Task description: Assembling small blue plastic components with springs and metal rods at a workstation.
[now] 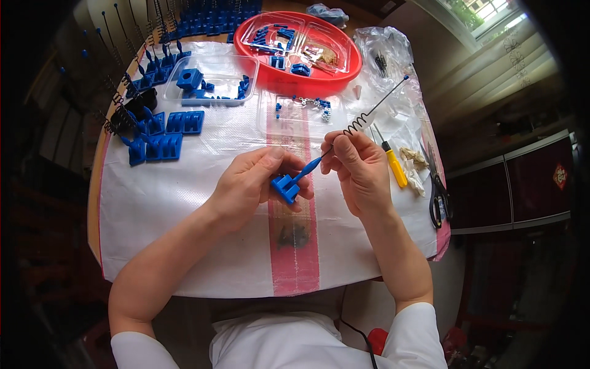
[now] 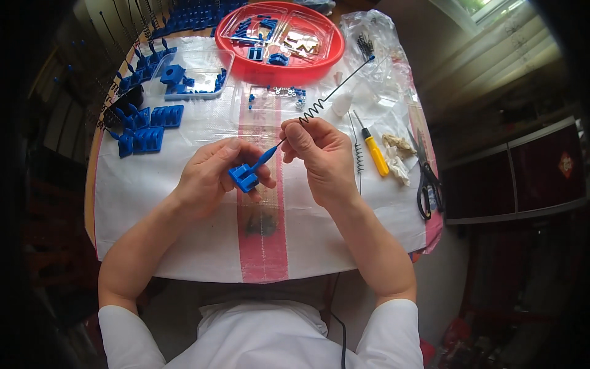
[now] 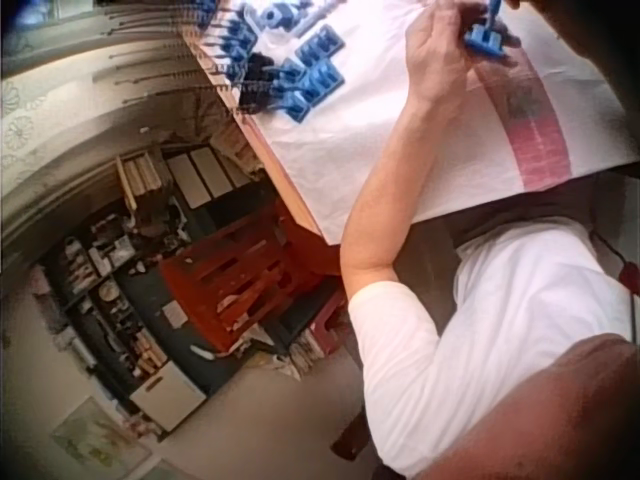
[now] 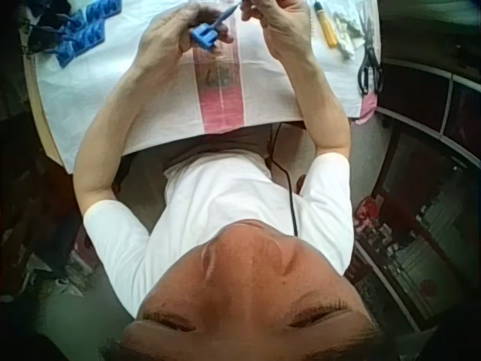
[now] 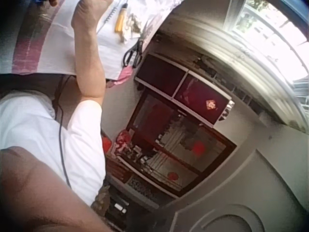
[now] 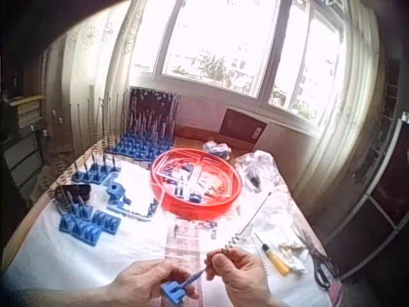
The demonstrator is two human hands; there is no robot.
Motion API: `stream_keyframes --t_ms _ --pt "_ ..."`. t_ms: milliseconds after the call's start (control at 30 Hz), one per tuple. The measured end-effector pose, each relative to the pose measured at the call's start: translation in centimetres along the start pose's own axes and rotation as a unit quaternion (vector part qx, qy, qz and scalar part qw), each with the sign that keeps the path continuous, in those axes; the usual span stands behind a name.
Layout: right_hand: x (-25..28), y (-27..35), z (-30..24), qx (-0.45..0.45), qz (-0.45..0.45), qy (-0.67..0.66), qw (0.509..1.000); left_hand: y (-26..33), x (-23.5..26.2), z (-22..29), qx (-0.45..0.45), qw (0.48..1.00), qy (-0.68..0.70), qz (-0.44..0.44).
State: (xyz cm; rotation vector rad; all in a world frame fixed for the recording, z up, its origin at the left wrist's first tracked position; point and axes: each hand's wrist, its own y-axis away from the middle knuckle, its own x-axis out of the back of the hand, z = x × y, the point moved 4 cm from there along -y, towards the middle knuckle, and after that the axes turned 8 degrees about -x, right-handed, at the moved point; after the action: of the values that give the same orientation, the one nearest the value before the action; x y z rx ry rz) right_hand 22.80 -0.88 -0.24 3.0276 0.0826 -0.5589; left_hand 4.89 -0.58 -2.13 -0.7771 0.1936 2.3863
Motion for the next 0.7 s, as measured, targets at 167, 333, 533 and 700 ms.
stream_keyframes --t_ms 167,333,533,700 --pt "0.2 0.0 0.1 -0.014 0.002 -0.022 1.000 -0.1 0.1 -0.3 -0.003 1.000 -0.002 0.027" --pt "0.4 0.0 0.4 -0.025 0.006 -0.035 0.999 -0.1 0.4 -0.6 0.009 0.997 -0.019 0.078" --pt "0.8 0.1 0.4 -0.015 0.029 -0.012 0.999 -0.2 1.6 -0.8 -0.045 0.984 -0.131 0.111" --pt "0.8 -0.1 0.3 -0.002 0.045 -0.010 0.999 -0.1 0.9 -0.7 -0.067 0.986 -0.130 0.081"
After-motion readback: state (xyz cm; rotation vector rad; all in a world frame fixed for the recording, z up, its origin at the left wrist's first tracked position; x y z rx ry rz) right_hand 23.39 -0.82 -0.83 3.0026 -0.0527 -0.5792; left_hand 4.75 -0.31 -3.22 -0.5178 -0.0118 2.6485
